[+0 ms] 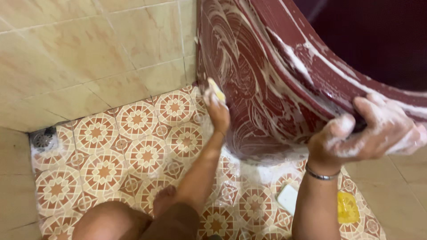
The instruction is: The person washes a large red bin using a sponge and soap. They scrub the exterior and top rim with soapy foam while sitting on a tiled floor.
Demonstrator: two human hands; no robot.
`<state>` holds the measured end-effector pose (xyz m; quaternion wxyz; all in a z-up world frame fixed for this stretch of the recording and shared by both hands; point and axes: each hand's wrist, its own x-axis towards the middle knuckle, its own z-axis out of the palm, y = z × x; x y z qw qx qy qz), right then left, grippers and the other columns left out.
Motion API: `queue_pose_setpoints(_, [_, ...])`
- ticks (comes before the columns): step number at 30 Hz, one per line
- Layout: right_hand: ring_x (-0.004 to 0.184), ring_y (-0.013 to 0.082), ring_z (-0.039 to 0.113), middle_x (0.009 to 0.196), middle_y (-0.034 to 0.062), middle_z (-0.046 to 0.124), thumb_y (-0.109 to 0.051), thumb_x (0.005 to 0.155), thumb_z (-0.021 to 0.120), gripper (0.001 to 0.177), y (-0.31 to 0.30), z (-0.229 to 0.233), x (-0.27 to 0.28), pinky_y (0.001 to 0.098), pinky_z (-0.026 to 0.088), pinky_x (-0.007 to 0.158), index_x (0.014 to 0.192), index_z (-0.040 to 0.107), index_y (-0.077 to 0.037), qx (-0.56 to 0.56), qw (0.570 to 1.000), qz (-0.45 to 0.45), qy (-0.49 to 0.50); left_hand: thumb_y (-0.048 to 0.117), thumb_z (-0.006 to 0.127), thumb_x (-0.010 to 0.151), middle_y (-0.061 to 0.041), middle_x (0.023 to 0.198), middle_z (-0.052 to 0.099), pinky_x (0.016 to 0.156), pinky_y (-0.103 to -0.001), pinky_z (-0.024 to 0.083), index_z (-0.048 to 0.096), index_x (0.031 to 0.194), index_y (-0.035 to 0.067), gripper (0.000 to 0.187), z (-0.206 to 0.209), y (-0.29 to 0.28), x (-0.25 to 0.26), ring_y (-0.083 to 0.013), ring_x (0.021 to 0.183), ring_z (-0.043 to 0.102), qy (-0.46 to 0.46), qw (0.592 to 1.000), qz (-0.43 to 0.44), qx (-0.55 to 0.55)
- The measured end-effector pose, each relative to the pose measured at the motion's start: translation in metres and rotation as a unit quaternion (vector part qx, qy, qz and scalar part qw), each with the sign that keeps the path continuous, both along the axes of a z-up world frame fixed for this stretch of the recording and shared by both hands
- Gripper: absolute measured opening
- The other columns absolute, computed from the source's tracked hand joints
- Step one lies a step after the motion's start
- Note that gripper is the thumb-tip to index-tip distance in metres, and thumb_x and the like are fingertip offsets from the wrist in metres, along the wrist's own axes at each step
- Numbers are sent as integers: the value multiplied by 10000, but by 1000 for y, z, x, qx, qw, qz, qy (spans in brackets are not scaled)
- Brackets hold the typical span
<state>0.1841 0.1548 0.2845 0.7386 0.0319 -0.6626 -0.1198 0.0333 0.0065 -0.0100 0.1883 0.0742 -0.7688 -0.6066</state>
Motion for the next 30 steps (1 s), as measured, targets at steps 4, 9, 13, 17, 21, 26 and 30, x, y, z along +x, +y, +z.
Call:
queue_pose_setpoints(4, [901,197,636,857,29,670,-483,1131,313,537,-2,-6,4,476,344,1087,915,650,-124,-59,998,11,-15,-144,528,755,-226,1461,357,1077,-466,405,542,1403,-2,663,27,21,86,-457,1318,446,18,996,33,-85])
queue_pose_setpoints(9, [1076,256,624,1086,61,717,-438,1150,381,459,-33,6,36,488,293,1143,1029,662,-96,-128,982,64,-123,-199,462,879,-175,1510,447,1246,-425,414,529,1412,12,577,157,25,102,-375,1442,489,278,960,-34,16])
queue_pose_setpoints(13, [1170,293,615,1189,100,708,-281,1102,516,274,-46,24,60,461,338,1098,1123,672,-57,-140,965,120,-189,-179,469,885,-214,1484,402,1142,-391,517,498,1435,1,579,188,37,121,-364,1396,495,279,957,-69,37])
queue_pose_setpoints(17, [1245,313,615,1247,128,698,-147,1039,565,202,-41,28,77,475,367,1108,1162,670,-26,-137,949,166,-232,-137,402,923,-197,1443,435,900,-346,599,433,1491,31,594,120,46,134,-310,1171,602,60,988,-86,111])
queue_pose_setpoints(21, [1244,325,569,1205,132,654,-90,972,525,130,-26,-5,79,523,432,1169,1028,634,-47,-116,966,179,-143,-79,487,918,-211,1345,555,909,-364,559,450,1491,42,587,-18,26,137,-293,1093,642,-81,992,-69,62])
queue_pose_setpoints(26, [1203,301,551,1107,128,591,-66,929,524,70,-26,-83,108,509,478,1109,948,591,-72,-171,958,143,-179,18,614,953,-195,1366,548,1042,-408,512,579,1387,3,435,-78,16,147,-328,1210,601,-65,993,-95,31])
queue_pose_setpoints(30, [1226,299,548,1182,162,559,18,902,525,155,-37,-111,141,480,501,1105,1020,608,-39,-264,918,187,-228,55,581,981,-174,1506,455,1116,-370,543,637,1324,15,350,17,33,160,-319,1340,556,63,994,-88,20])
